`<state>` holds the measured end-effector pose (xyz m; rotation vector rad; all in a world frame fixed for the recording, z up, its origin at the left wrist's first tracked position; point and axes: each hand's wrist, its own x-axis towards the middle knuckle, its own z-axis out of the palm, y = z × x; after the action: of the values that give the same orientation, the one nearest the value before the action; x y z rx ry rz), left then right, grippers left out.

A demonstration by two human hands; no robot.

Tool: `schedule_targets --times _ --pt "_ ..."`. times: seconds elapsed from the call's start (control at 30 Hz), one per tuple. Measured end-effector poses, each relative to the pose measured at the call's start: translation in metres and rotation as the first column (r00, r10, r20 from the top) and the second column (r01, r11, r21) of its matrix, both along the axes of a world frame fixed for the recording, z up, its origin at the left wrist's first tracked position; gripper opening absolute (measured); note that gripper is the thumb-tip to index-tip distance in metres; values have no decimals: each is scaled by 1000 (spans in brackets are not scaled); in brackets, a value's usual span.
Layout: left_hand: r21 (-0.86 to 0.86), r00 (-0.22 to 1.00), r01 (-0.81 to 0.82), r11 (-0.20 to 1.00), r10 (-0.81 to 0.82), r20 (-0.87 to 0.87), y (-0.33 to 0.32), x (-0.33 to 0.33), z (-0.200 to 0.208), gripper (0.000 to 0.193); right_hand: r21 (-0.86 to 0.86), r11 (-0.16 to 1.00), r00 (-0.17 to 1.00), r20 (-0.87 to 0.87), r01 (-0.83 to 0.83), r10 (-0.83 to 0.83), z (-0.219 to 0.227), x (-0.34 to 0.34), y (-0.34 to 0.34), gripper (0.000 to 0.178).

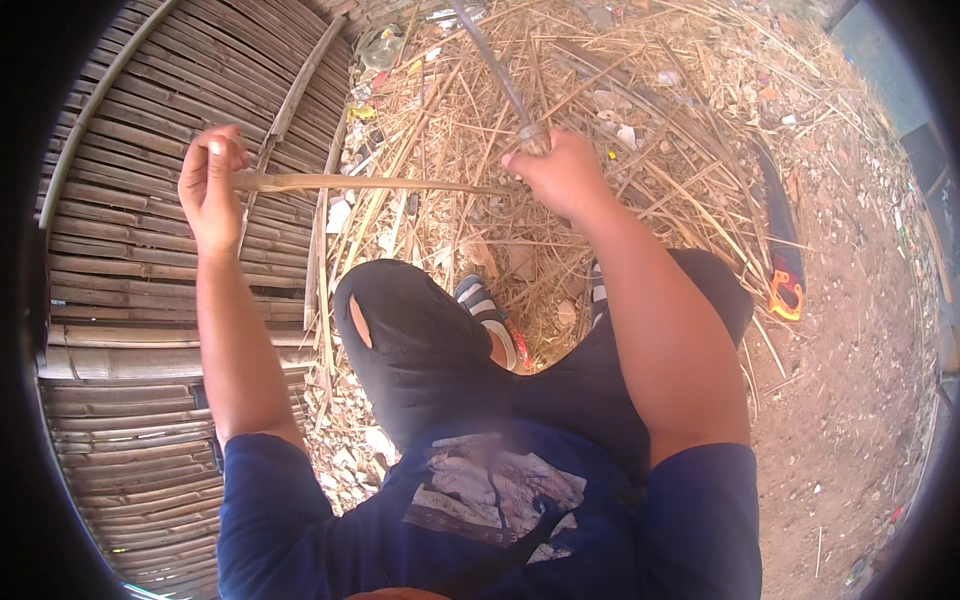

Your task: The person strips thin layers from a bamboo pole using a knife and then sharpens the end of the pole.

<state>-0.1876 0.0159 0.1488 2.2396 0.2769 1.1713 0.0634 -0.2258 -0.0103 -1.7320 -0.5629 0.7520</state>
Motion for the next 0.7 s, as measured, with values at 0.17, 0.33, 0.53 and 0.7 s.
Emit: schedule_targets --times 0.17,0.33,0.53,0.7 --pt "-343 854 418 841 -235 465 -6 45 -4 43 -23 993 975 189 -112 115 -14 -9 3 43" --pt "-343 823 290 894 -50 566 -9 68 -9 51 -71 973 955 190 -217 227 -19 -30 14 42" --pt "-525 652 -192 829 507 563 -2 67 -11 54 -74 956 925 244 -283 292 -15 -51 30 46" --pt "-585 541 -223 780 598 591 24 45 -20 46 -95 923 894 229 -372 384 -22 -71 54 42"
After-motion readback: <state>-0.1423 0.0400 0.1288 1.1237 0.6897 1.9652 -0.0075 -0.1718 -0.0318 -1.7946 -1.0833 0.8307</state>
